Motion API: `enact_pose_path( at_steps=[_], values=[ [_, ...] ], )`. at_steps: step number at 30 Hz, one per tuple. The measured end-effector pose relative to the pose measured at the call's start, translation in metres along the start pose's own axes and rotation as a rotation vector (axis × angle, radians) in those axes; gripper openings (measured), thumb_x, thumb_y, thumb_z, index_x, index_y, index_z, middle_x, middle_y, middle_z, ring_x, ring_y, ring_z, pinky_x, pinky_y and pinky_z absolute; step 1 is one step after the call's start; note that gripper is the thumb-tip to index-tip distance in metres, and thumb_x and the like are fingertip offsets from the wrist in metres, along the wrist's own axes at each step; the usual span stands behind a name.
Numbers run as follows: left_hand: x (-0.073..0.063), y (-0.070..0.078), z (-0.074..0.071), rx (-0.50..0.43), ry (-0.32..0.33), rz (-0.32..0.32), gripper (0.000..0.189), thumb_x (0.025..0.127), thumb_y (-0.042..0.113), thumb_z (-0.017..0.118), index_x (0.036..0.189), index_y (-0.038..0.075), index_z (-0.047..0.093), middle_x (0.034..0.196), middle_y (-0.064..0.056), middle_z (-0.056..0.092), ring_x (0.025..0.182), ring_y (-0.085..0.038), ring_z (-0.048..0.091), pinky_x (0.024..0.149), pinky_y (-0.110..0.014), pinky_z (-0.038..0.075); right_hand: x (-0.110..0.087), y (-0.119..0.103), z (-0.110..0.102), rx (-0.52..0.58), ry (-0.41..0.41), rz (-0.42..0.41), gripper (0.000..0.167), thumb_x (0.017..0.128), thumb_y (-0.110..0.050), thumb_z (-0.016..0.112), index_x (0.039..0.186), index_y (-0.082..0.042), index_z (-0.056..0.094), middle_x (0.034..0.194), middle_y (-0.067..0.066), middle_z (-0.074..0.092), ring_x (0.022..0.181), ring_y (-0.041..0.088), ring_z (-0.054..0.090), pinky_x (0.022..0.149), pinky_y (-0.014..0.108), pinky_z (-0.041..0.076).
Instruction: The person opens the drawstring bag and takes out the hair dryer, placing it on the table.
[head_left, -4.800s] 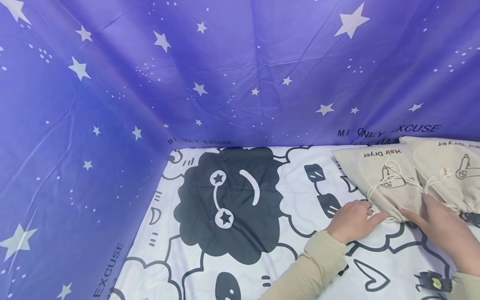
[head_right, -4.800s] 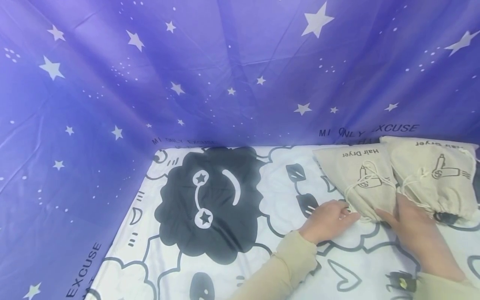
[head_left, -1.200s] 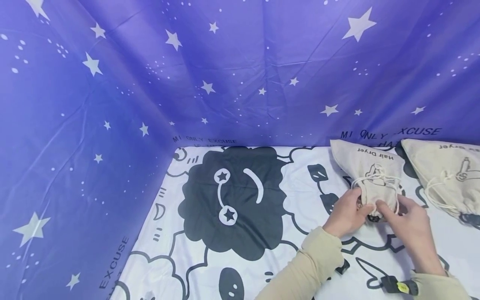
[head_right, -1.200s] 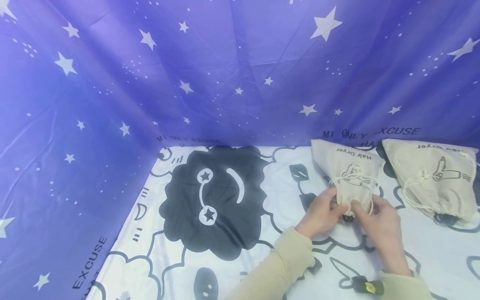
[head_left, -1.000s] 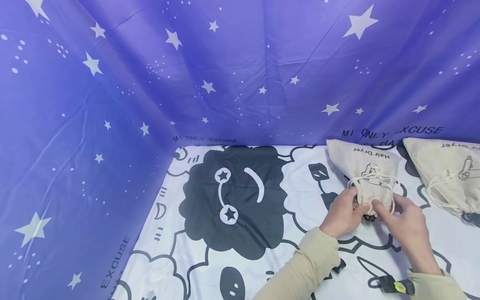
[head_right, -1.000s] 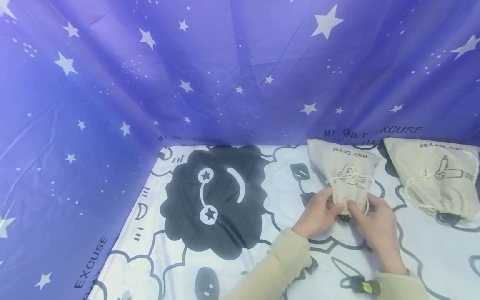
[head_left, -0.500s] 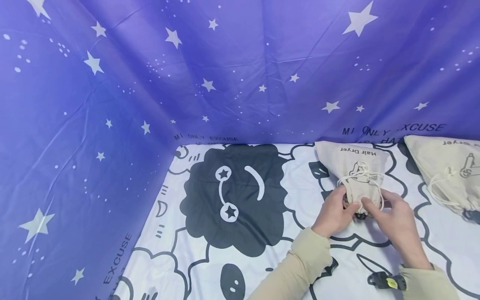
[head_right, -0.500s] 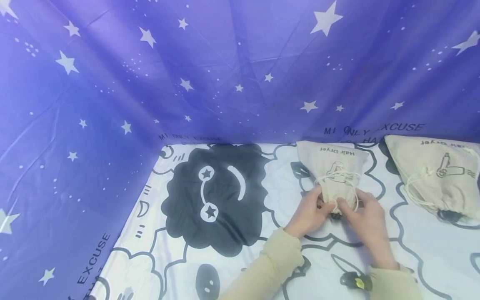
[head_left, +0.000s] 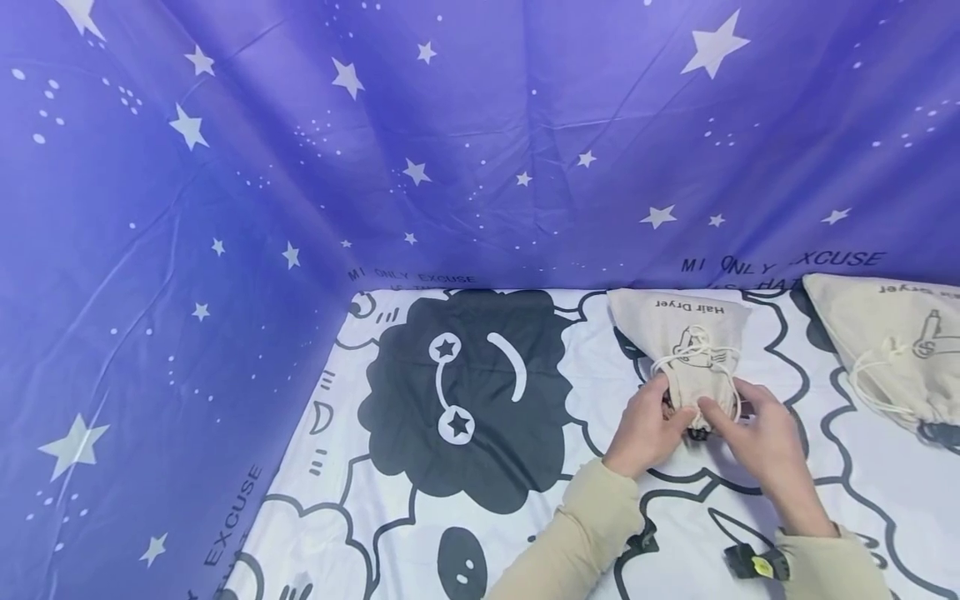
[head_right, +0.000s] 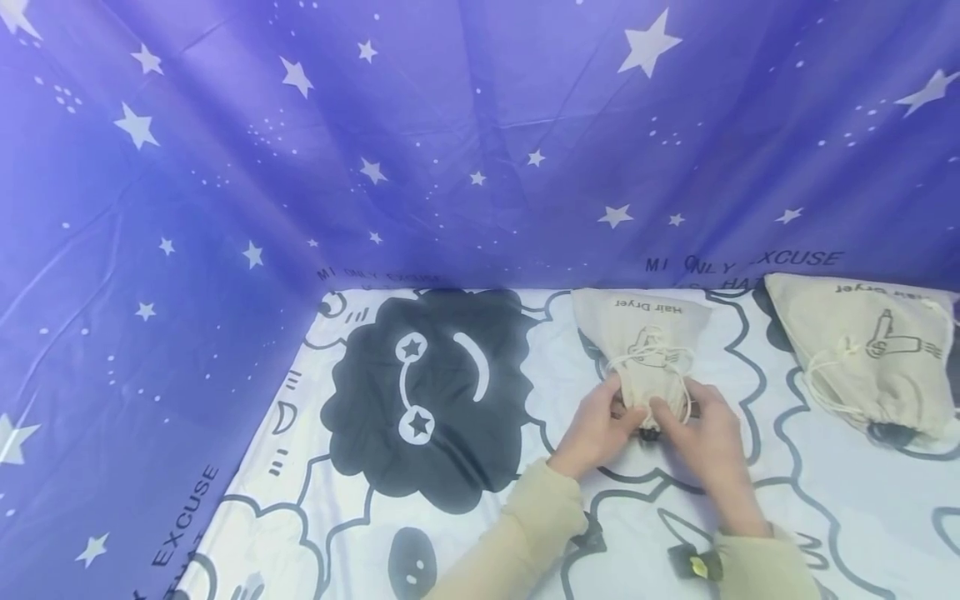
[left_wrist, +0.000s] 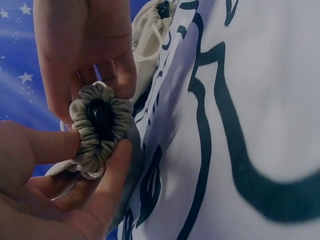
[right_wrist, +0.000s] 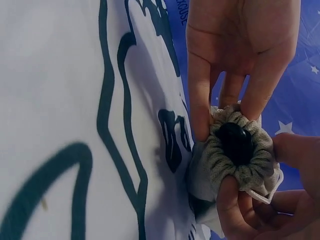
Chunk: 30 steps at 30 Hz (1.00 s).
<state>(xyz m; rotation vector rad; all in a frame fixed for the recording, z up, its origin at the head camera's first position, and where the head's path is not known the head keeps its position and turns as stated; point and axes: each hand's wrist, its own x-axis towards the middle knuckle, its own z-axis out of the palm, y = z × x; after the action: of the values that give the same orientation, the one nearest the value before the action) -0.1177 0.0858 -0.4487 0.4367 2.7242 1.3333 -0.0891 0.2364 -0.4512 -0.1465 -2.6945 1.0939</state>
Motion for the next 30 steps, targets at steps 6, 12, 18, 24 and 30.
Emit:
enact_pose_path(
  at_steps=[6, 12, 18, 24, 30],
  values=[
    [-0.004, -0.006, -0.011, 0.029, 0.020, -0.002, 0.016, 0.091, 0.019, 0.070, 0.100, 0.014, 0.058, 0.091, 0.007, 0.055, 0.082, 0.000, 0.049, 0.071, -0.012, 0.038, 0.001, -0.011, 0.011, 0.002, -0.040, 0.000, 0.054, 0.094, -0.025, 0.066, 0.129, 0.014, 0.052, 0.110, 0.031, 0.057, 0.093, 0.040, 0.057, 0.073, 0.038, 0.040],
    [-0.007, -0.011, -0.020, 0.052, 0.051, 0.017, 0.018, 0.090, 0.017, 0.070, 0.104, 0.013, 0.059, 0.096, 0.005, 0.060, 0.087, -0.001, 0.054, 0.076, -0.012, 0.042, 0.004, -0.017, 0.017, 0.012, -0.043, -0.041, 0.053, 0.094, -0.024, 0.067, 0.128, 0.015, 0.052, 0.109, 0.030, 0.057, 0.092, 0.039, 0.057, 0.070, 0.036, 0.041],
    [-0.009, -0.016, -0.023, 0.030, 0.064, -0.009, 0.016, 0.090, 0.017, 0.070, 0.101, 0.013, 0.059, 0.090, 0.006, 0.057, 0.082, -0.001, 0.051, 0.073, -0.014, 0.041, 0.003, -0.023, 0.024, 0.024, -0.033, -0.076, 0.051, 0.092, -0.019, 0.069, 0.125, 0.016, 0.053, 0.107, 0.032, 0.058, 0.092, 0.043, 0.058, 0.075, 0.048, 0.044],
    [-0.012, -0.024, -0.030, 0.016, 0.078, -0.007, 0.015, 0.090, 0.014, 0.069, 0.102, 0.011, 0.059, 0.086, 0.005, 0.053, 0.079, -0.003, 0.049, 0.070, -0.015, 0.040, 0.003, -0.030, 0.032, 0.065, -0.028, -0.123, 0.048, 0.090, -0.014, 0.071, 0.123, 0.016, 0.054, 0.111, 0.034, 0.058, 0.097, 0.045, 0.058, 0.083, 0.056, 0.043],
    [-0.016, -0.027, -0.035, 0.029, 0.089, -0.013, 0.019, 0.090, 0.016, 0.069, 0.106, 0.011, 0.061, 0.097, 0.001, 0.061, 0.089, -0.005, 0.056, 0.079, -0.018, 0.046, 0.002, -0.036, 0.036, 0.059, -0.007, -0.146, 0.043, 0.088, -0.011, 0.073, 0.119, 0.015, 0.057, 0.105, 0.030, 0.060, 0.091, 0.039, 0.060, 0.077, 0.046, 0.044]
  ],
)
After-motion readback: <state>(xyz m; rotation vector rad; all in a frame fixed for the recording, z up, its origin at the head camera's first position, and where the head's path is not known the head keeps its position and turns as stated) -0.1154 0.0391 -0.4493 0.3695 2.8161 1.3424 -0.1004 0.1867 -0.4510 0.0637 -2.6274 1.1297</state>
